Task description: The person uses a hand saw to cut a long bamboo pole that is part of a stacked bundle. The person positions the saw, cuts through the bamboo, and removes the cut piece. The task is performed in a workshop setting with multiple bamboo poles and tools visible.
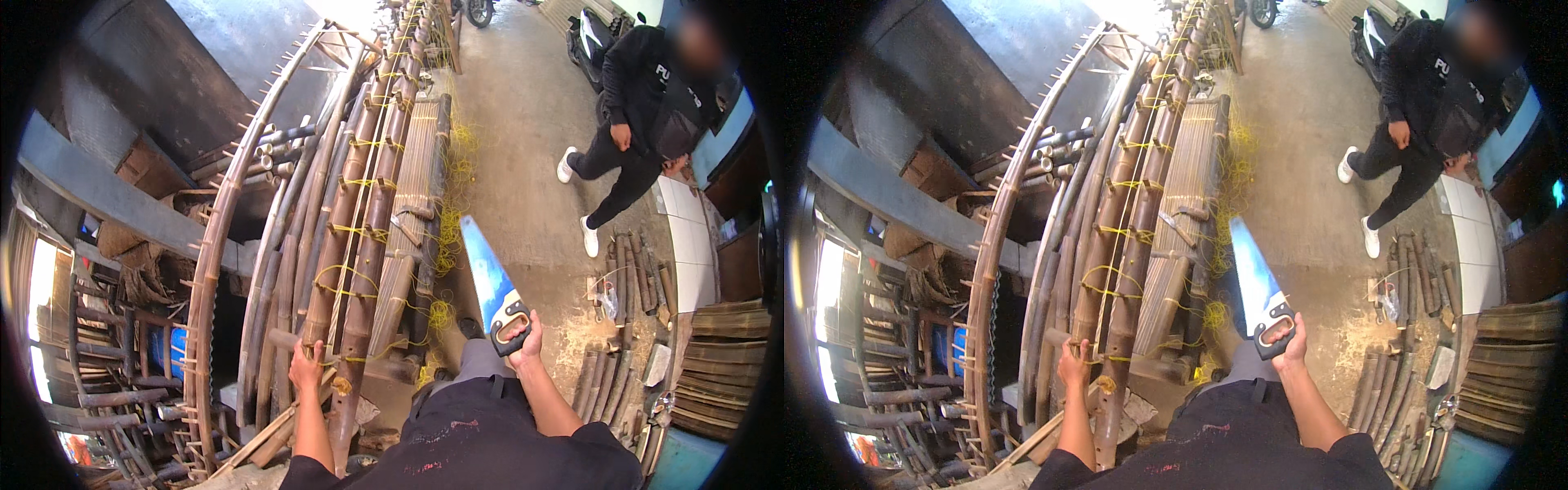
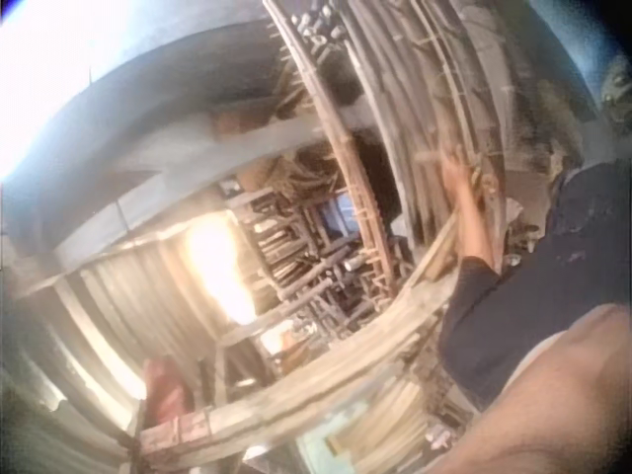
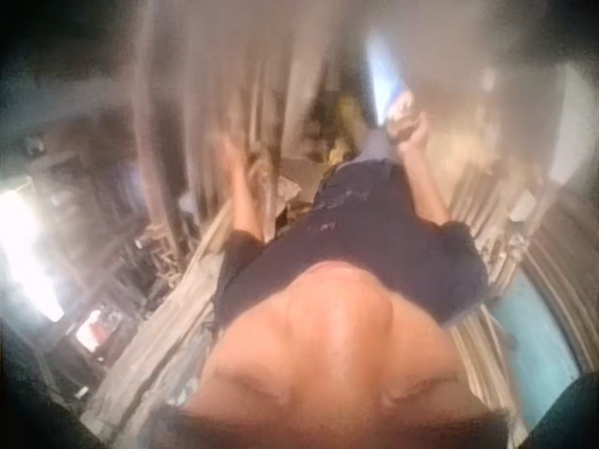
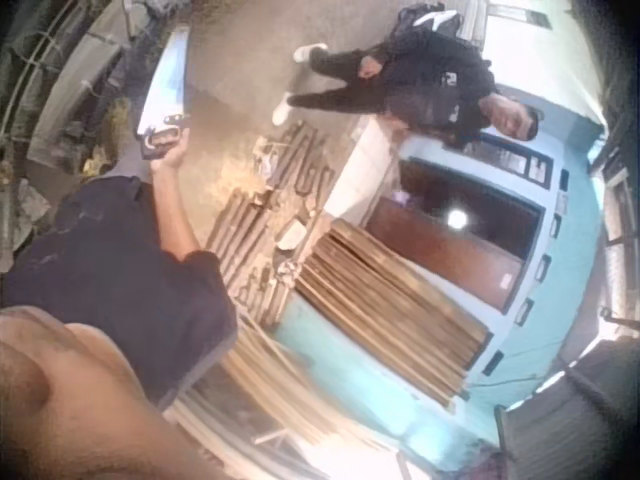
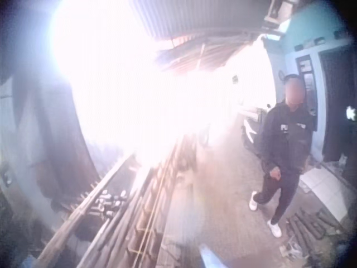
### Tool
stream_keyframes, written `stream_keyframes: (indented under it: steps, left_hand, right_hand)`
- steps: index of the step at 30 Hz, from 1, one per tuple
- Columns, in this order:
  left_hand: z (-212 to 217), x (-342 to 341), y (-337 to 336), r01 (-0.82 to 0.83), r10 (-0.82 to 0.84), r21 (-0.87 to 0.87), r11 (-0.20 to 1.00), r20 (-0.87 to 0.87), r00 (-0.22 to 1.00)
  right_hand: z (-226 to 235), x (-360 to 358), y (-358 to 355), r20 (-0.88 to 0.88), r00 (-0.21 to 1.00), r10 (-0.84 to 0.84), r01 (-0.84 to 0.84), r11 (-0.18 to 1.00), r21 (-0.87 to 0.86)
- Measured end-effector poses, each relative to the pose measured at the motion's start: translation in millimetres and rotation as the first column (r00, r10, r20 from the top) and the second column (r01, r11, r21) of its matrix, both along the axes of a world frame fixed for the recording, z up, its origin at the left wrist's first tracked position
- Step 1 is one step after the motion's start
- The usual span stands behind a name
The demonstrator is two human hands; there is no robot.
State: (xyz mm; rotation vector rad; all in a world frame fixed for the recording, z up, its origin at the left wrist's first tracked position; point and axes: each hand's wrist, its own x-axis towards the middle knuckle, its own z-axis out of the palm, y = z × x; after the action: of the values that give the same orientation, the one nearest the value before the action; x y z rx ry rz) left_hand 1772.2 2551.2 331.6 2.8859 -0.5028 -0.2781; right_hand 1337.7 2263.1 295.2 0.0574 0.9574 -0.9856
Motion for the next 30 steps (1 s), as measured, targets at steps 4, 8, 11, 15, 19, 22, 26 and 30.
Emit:
stream_keyframes:
  steps: [4,8,11,15,19,22,26,30]
  left_hand:
    - [1,5,-2,-0.029,0.029,0.011,1.000,-0.001,1.000]
    - [-15,12,-8,-0.075,0.074,-0.023,0.997,-0.044,0.996]
    - [-26,15,15,-0.096,0.091,-0.053,0.994,-0.094,0.991]
    - [-22,16,-40,0.014,-0.015,-0.020,1.000,-0.056,0.998]
    - [-19,26,-59,0.050,-0.049,0.022,0.999,-0.029,0.998]
    - [-18,31,-50,0.029,-0.027,0.055,0.998,-0.030,0.999]
    - [-20,24,-31,-0.019,0.024,0.110,0.994,-0.037,0.999]
    - [-20,12,-18,-0.060,0.065,0.173,0.983,-0.024,0.998]
  right_hand:
    - [-33,29,-20,-0.022,0.988,0.152,-0.146,0.977,0.158]
    - [-99,64,-55,-0.006,0.971,0.237,-0.231,0.950,0.211]
    - [-112,122,-99,-0.188,0.878,0.440,-0.410,0.894,0.181]
    - [-131,185,-158,-0.287,0.754,0.591,-0.608,0.793,0.038]
    - [-161,259,-201,-0.494,0.611,0.618,-0.723,0.690,-0.030]
    - [-208,301,-231,-0.449,0.578,0.682,-0.790,0.605,-0.098]
    - [-252,352,-236,-0.240,0.656,0.716,-0.751,0.651,-0.112]
    - [-304,400,-240,-0.147,0.642,0.753,-0.766,0.638,-0.077]
